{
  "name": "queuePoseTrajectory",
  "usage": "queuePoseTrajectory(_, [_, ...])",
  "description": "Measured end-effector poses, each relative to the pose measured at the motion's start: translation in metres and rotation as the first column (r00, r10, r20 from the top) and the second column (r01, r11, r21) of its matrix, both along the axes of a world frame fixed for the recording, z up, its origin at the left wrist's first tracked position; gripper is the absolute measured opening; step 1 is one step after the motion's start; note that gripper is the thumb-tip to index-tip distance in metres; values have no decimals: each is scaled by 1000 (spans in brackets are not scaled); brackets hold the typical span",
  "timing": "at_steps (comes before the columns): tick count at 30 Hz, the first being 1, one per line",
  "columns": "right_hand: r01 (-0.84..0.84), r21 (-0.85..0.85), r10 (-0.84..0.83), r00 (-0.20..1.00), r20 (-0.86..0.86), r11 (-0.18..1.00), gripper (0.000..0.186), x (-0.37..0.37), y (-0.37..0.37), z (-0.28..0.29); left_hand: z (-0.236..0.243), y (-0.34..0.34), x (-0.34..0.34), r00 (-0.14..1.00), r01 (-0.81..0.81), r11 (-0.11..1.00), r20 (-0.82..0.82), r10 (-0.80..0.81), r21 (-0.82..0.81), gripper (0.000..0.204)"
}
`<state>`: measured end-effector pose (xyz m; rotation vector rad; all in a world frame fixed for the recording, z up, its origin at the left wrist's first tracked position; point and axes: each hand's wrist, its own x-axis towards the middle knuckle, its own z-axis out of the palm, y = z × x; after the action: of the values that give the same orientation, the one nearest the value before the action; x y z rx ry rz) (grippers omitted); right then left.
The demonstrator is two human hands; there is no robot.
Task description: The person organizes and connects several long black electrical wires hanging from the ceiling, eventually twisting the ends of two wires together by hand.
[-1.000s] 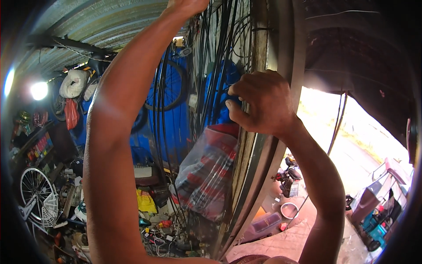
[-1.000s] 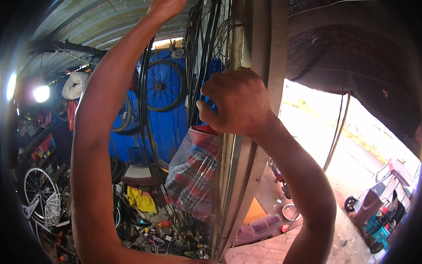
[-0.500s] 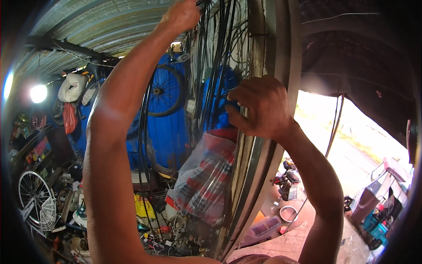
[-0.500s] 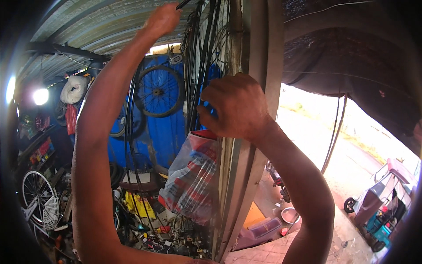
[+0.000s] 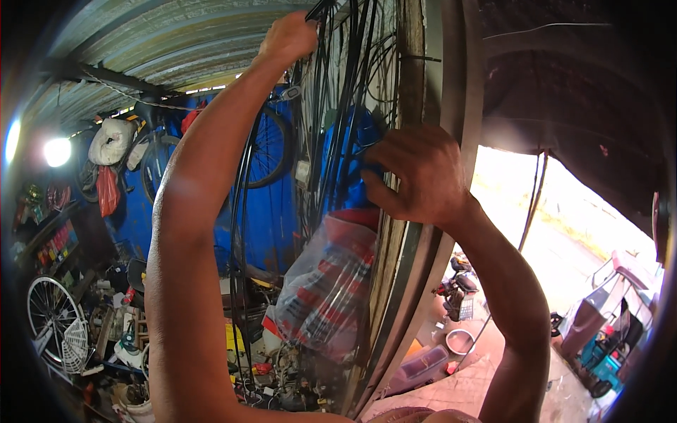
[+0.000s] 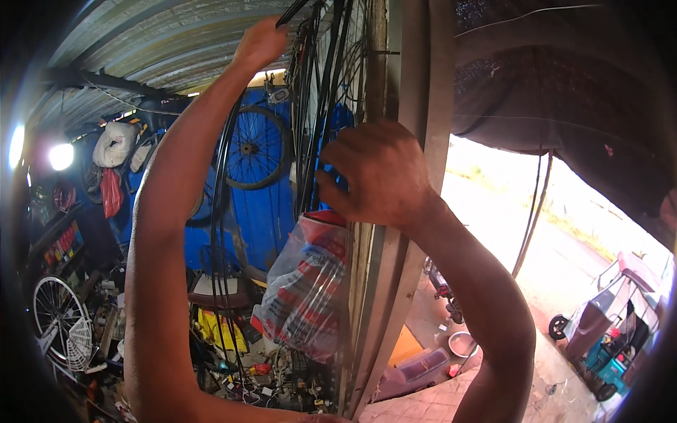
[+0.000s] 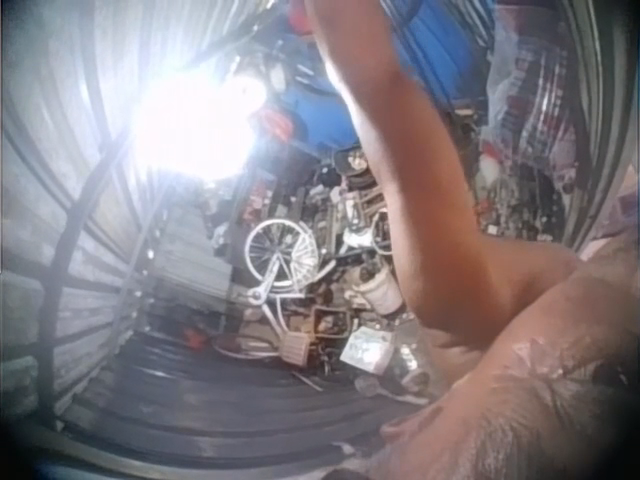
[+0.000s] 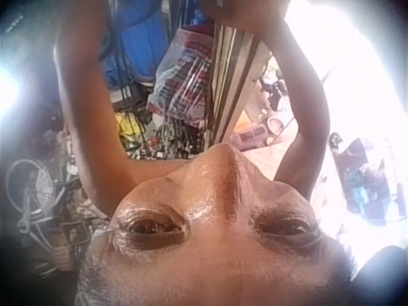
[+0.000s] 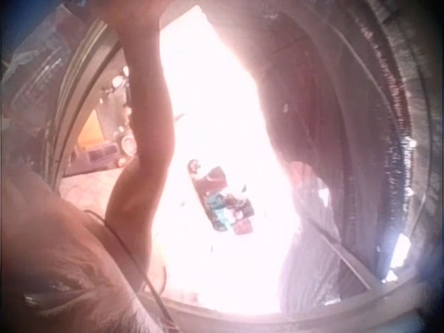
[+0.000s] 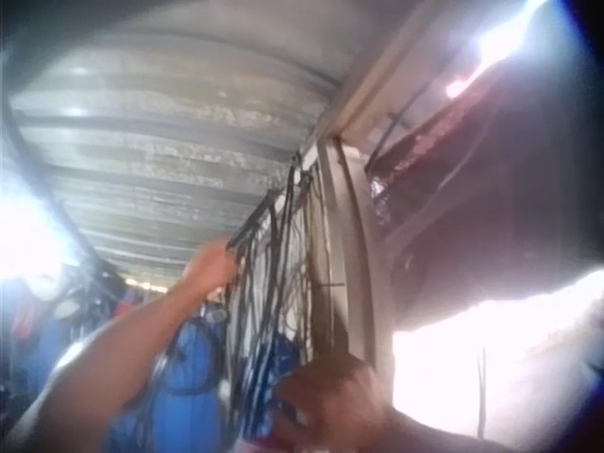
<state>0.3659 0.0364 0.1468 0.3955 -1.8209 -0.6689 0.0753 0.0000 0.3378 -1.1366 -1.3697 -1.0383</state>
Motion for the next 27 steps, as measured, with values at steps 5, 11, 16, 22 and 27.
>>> queuePoseTrajectory(5, [25,-3,-25,1000,15,1000,12,-1,-2,-1,3,10,-8,995,-50,996,-89,42,-80,34])
queuePoseTrajectory(11, [-16,49,18,999,-31,999,14,-2,-6,1,-6,61,13,997,-68,971,-59,56,-229,31])
queuePoseTrajectory(16, [140,3,-140,990,-9,990,15,1,-6,0,-36,82,41,986,157,969,82,-144,-188,34])
queuePoseTrajectory(22, [62,-4,-62,997,-52,998,14,-3,-5,-1,-58,78,37,936,324,934,197,-293,-153,45])
queuePoseTrajectory(27, [109,-9,-110,993,-53,994,13,0,-5,-3,-104,73,28,736,648,758,322,-596,-79,56])
